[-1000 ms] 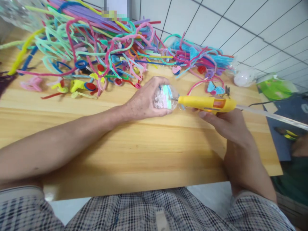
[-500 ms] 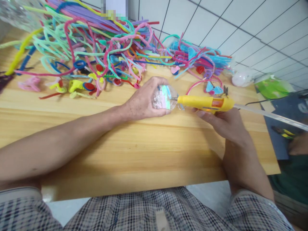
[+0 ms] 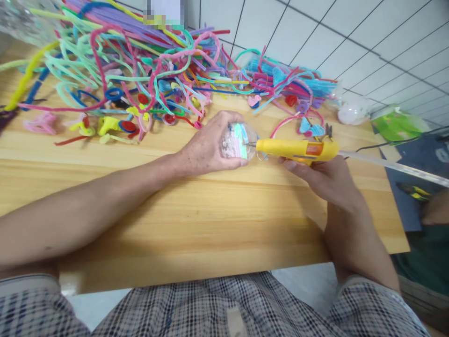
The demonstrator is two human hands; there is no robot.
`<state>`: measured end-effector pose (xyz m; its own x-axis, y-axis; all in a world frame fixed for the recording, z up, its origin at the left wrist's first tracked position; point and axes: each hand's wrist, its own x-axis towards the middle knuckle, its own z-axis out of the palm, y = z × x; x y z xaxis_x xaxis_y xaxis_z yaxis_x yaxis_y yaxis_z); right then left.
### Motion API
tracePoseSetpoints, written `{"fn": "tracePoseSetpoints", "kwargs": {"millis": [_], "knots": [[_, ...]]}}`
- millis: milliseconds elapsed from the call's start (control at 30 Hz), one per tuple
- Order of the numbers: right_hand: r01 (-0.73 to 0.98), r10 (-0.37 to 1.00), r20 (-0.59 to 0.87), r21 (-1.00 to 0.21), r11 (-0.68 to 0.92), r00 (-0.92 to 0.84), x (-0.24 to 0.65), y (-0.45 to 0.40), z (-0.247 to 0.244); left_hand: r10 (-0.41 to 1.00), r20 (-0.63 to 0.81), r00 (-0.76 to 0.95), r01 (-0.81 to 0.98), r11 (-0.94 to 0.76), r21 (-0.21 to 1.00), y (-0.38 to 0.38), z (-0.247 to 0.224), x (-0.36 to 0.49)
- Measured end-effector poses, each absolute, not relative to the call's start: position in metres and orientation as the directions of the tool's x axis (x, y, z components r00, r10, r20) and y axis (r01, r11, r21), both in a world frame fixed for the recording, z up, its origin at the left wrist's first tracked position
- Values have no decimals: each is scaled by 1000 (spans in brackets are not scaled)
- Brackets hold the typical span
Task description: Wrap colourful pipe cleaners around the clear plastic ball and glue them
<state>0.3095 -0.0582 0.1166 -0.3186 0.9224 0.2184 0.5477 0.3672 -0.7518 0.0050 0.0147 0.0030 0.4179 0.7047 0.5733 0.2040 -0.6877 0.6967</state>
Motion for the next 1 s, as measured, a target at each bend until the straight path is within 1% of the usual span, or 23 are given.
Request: {"fn": "tracePoseSetpoints", "kwargs": {"millis": [200,367,600,800,1000], "knots": [[550,922,189,-755,357,-339,309,-57,116,702,582,412,189,-690,699,15,3,5],[540,930,181,-772,335,-320,310,-57,113,709,577,405,182,-681,709,15,2,6],[555,933,193,-760,338,-304,316,-58,106,697,588,410,193,-697,691,15,3,6],[564,937,152,-764,313,-314,317,-59,108,684,598,417,205,-712,671,16,2,4],[557,928,179,-757,342,-327,320,-57,109,674,608,421,198,-722,663,15,2,4]]}}
